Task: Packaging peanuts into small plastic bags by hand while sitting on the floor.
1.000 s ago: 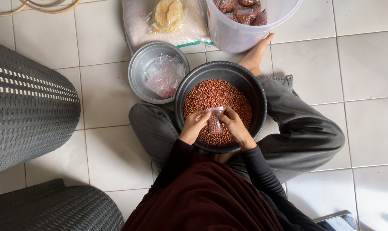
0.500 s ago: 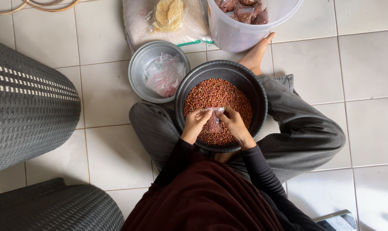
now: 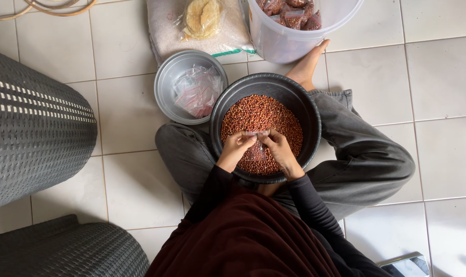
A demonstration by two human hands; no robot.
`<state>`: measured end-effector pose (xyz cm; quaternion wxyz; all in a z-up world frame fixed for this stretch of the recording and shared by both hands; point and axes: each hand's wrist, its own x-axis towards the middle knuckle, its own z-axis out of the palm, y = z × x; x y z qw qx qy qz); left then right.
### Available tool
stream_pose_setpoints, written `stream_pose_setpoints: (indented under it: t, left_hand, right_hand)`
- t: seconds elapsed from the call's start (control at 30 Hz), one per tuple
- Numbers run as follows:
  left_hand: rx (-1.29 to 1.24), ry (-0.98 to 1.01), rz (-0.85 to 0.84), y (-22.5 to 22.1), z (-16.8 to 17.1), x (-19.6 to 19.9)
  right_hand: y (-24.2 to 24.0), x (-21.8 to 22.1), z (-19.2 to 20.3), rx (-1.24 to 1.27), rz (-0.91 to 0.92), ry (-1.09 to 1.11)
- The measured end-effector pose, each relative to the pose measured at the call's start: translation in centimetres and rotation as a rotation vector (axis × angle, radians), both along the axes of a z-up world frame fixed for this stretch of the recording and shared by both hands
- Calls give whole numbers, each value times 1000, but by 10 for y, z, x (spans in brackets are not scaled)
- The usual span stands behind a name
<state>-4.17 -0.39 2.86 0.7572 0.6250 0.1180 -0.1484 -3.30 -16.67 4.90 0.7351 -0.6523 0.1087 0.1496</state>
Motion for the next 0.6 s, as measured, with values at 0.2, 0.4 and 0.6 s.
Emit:
stream_pose_setpoints:
  t: [0.2,0.4,0.6]
  left_hand:
    - [-7,74,11,1,-7,0]
    - [2,35,19,0,5,3]
    - [61,19,70,5,7,3]
  right_hand:
    - [0,-1,5,-21,33,49]
    - [-4,3,0,-28,5,72]
    - [-12,7,8,-179,117,-18]
